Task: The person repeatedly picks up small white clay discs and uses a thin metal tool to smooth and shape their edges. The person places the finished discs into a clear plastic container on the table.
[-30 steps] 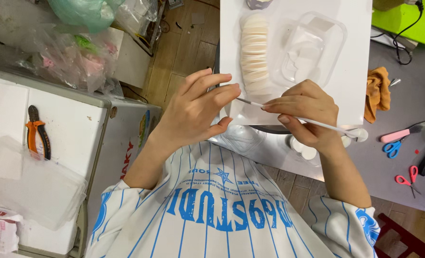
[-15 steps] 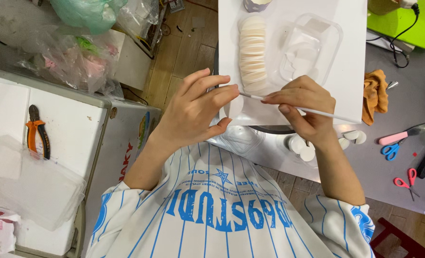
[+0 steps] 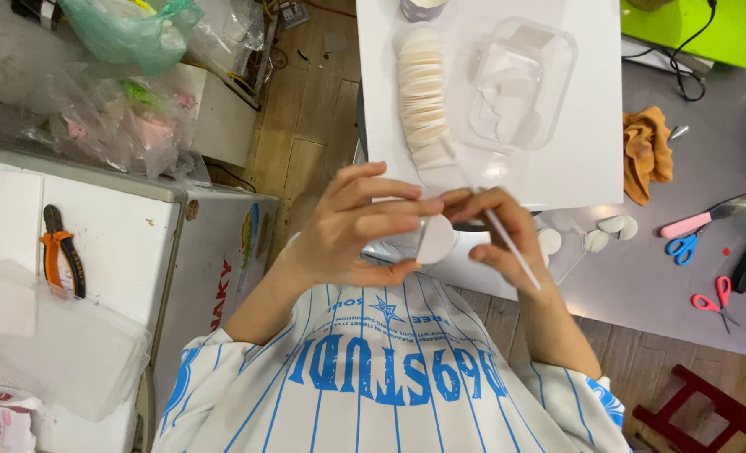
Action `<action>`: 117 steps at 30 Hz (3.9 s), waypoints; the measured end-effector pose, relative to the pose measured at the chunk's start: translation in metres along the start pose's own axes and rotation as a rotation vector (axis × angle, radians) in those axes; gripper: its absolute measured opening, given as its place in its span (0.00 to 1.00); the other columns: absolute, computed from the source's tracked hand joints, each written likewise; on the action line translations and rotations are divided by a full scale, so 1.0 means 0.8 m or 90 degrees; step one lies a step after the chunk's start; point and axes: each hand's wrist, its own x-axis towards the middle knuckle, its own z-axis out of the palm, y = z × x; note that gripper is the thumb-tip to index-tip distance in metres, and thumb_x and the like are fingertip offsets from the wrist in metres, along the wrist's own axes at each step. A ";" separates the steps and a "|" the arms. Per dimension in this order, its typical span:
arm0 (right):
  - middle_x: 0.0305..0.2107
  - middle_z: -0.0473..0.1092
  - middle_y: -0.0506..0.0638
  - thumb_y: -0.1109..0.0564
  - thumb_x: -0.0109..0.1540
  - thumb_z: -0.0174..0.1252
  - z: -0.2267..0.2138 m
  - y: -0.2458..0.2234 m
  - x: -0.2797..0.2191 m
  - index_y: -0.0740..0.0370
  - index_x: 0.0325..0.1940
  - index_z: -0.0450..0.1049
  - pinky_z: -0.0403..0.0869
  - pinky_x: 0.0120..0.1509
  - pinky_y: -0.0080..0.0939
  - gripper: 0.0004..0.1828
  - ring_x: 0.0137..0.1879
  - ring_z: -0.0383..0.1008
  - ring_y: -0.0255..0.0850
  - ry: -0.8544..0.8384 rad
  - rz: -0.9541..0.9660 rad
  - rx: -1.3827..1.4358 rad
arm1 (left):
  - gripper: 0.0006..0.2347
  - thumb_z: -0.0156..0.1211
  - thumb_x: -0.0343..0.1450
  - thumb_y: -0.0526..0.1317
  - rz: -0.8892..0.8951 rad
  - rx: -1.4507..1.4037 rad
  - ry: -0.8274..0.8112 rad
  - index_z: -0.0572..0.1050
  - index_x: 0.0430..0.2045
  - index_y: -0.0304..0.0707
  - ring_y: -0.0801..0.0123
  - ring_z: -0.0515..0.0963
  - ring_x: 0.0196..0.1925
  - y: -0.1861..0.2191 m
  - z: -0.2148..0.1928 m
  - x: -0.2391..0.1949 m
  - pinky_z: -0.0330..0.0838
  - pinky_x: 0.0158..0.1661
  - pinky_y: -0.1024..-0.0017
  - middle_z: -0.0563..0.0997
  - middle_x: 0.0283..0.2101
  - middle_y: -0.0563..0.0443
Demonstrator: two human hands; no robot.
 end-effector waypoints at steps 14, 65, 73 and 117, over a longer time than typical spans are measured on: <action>0.43 0.76 0.56 0.63 0.60 0.68 0.026 0.039 -0.077 0.68 0.45 0.73 0.75 0.55 0.36 0.13 0.47 0.77 0.38 0.321 0.015 0.158 | 0.14 0.74 0.68 0.41 0.145 0.059 -0.079 0.78 0.45 0.51 0.67 0.76 0.63 -0.009 0.054 0.031 0.64 0.68 0.58 0.80 0.59 0.57; 0.29 0.73 0.49 0.74 0.63 0.67 0.033 0.014 -0.008 0.64 0.38 0.70 0.70 0.77 0.46 0.14 0.39 0.74 0.33 0.568 -0.153 0.021 | 0.03 0.67 0.71 0.34 -0.159 -0.058 0.095 0.82 0.35 0.34 0.65 0.79 0.38 -0.026 0.104 0.109 0.72 0.38 0.69 0.80 0.35 0.51; 0.34 0.77 0.55 0.71 0.61 0.69 0.026 0.002 -0.010 0.63 0.39 0.70 0.75 0.49 0.33 0.13 0.41 0.77 0.36 0.645 -0.103 -0.029 | 0.02 0.67 0.72 0.32 -0.275 -0.175 0.015 0.81 0.33 0.31 0.72 0.79 0.32 -0.020 0.098 0.093 0.74 0.34 0.75 0.81 0.34 0.52; 0.28 0.76 0.46 0.64 0.60 0.72 0.018 -0.008 0.005 0.56 0.35 0.70 0.54 0.86 0.62 0.14 0.52 0.75 0.39 0.566 -0.072 -0.313 | 0.03 0.68 0.70 0.31 -0.379 -0.268 0.027 0.81 0.28 0.28 0.75 0.86 0.34 -0.016 0.096 0.082 0.82 0.39 0.78 0.86 0.34 0.49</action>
